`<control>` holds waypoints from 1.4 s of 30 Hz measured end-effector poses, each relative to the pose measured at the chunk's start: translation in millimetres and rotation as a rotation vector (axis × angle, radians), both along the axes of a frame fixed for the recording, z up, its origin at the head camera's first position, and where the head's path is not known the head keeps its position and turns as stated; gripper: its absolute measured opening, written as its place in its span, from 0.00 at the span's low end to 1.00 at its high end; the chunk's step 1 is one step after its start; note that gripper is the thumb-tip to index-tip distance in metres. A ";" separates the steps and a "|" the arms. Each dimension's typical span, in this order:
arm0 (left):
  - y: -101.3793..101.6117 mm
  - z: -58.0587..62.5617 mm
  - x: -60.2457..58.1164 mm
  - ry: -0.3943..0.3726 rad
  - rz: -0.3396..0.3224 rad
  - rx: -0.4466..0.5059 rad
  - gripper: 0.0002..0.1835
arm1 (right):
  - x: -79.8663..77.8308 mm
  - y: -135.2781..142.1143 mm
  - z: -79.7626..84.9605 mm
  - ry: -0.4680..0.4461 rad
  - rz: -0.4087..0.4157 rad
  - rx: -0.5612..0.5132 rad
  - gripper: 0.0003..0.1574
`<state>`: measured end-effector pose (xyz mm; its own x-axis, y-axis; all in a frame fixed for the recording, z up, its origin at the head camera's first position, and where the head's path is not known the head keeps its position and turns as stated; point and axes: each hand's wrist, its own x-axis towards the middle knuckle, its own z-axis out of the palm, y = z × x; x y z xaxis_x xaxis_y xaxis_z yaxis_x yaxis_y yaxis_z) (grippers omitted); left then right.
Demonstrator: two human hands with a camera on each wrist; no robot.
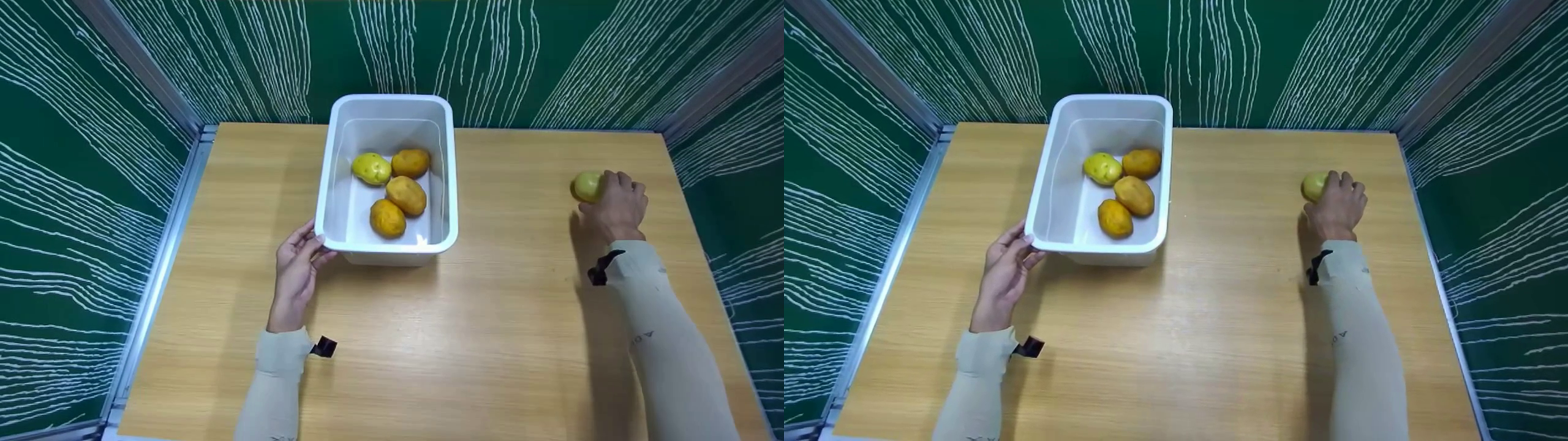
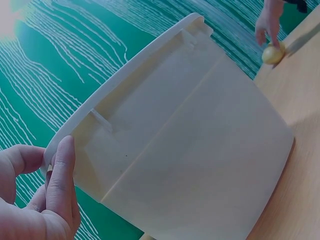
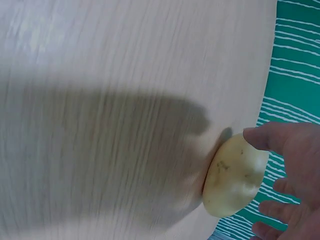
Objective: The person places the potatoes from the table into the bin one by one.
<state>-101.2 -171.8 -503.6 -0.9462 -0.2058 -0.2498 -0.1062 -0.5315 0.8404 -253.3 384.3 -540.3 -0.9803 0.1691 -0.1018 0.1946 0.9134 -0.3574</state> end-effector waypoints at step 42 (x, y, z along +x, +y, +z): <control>0.1 2.1 -2.0 -0.026 0.013 -0.008 0.26 | -0.2 2.9 -19.5 -0.008 -0.048 -0.043 0.44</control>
